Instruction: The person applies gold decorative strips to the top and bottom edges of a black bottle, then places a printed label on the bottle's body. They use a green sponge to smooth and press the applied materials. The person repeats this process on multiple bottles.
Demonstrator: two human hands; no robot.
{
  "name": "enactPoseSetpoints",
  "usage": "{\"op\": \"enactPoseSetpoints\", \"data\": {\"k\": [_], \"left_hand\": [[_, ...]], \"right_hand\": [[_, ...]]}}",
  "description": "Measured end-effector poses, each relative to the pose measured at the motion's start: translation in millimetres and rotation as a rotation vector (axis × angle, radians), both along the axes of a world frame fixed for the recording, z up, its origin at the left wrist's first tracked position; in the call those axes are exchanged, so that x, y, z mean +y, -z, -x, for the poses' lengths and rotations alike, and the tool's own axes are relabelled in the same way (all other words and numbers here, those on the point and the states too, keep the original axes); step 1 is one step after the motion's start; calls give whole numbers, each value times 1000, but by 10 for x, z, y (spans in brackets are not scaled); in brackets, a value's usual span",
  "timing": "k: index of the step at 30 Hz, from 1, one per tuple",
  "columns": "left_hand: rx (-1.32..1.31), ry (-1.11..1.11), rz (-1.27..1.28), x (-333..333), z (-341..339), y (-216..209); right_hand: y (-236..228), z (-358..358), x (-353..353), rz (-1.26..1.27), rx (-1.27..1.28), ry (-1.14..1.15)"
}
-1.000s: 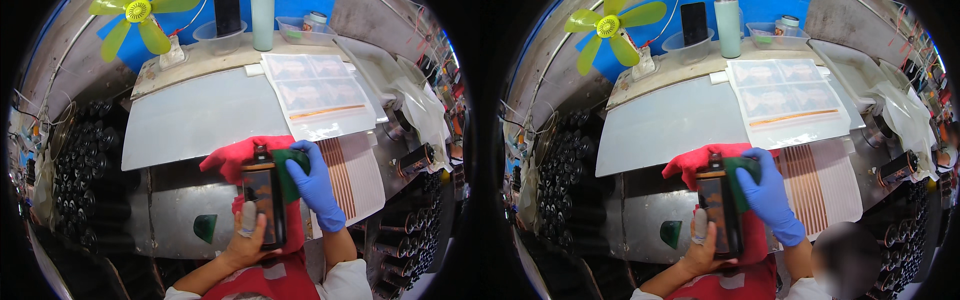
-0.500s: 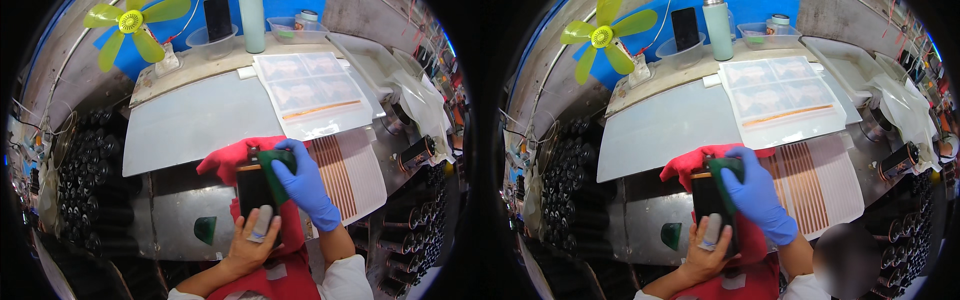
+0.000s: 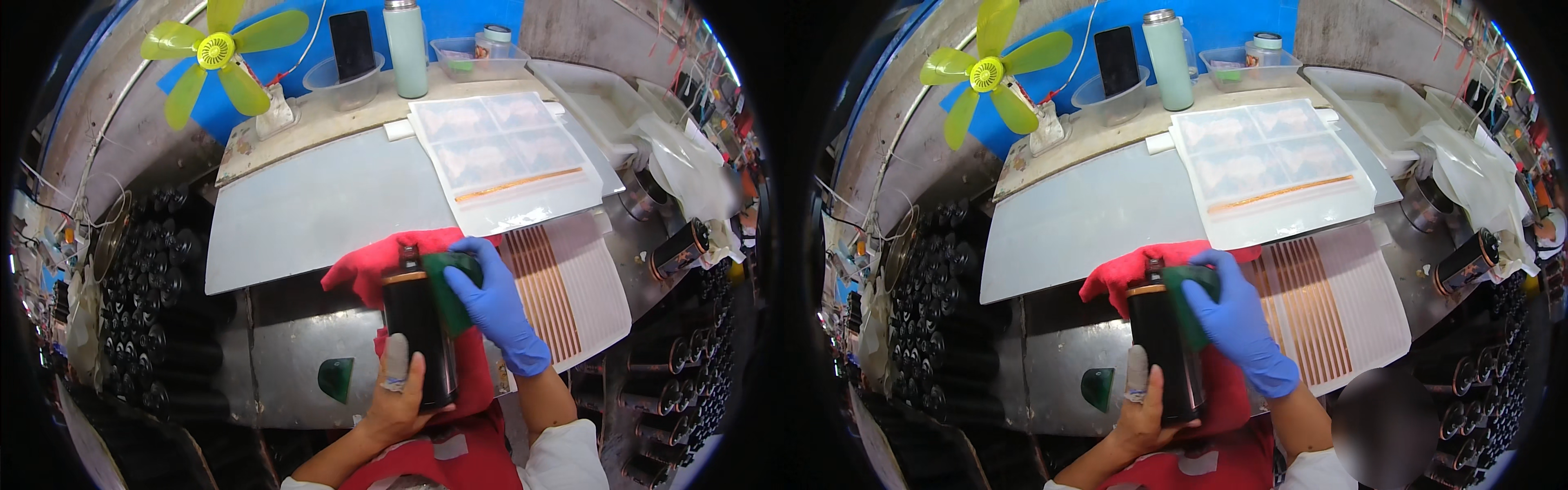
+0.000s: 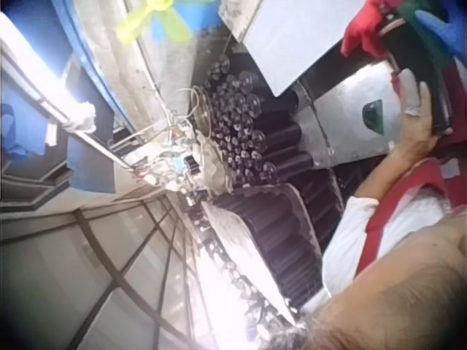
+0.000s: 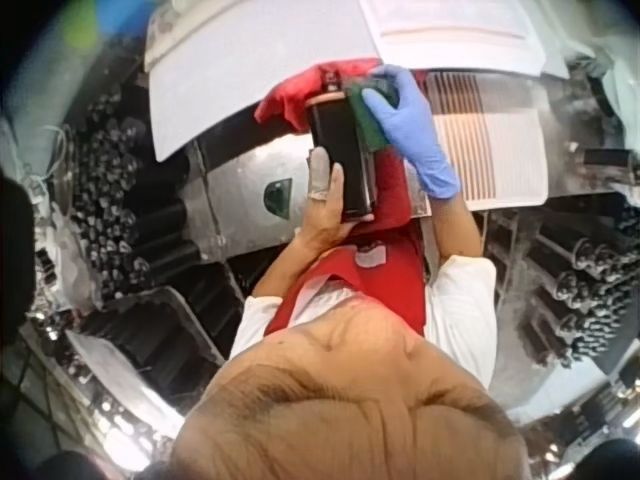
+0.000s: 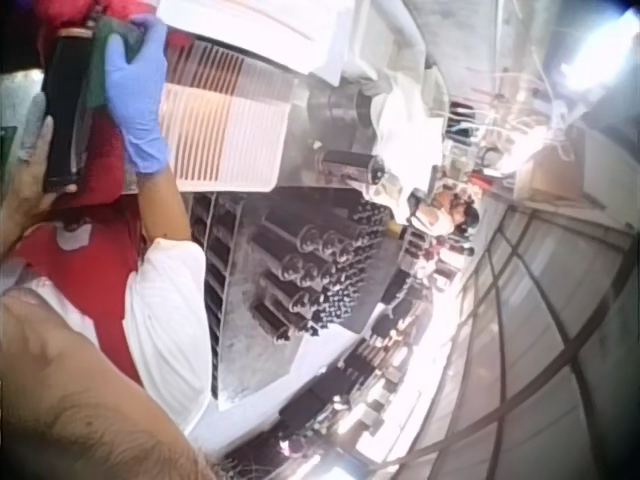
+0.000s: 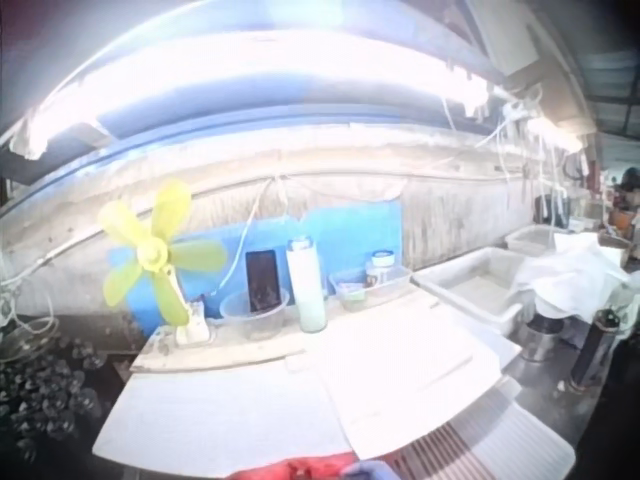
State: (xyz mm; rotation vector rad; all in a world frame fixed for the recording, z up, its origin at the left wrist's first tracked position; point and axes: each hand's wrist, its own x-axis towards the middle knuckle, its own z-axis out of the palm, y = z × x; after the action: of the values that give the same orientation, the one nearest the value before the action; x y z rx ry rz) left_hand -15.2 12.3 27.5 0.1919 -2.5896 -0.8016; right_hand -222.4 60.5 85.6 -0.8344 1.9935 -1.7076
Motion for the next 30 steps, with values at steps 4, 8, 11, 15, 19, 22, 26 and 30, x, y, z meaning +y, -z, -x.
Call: {"op": "enactPoseSetpoints", "data": {"k": [4, 8, 11, 15, 19, 22, 26, 30], "left_hand": [[-43, 7, -330, -58, -189, 158], [-56, -27, -250, -120, -191, -3], [19, -47, -228, -171, -92, -11], [82, -41, -253, -132, 82, -20], [103, -25, -202, -125, 115, -48], [121, 1, -247, -128, 113, -66], [149, 88, -294, -145, 105, 98], [183, 13, -238, -128, 106, 78]], "right_hand": [[322, 97, 230, 70, -287, 43], [319, 383, 494, 186, -484, 22], [164, 1047, 588, 60, -387, 242], [115, 1990, 694, -445, 722, 449], [95, 2065, 663, -839, 913, 305], [4, 1585, 589, -740, 908, 224], [38, 1426, 752, -503, 1012, 274], [-14, 1254, 956, -519, 881, 322]]}}
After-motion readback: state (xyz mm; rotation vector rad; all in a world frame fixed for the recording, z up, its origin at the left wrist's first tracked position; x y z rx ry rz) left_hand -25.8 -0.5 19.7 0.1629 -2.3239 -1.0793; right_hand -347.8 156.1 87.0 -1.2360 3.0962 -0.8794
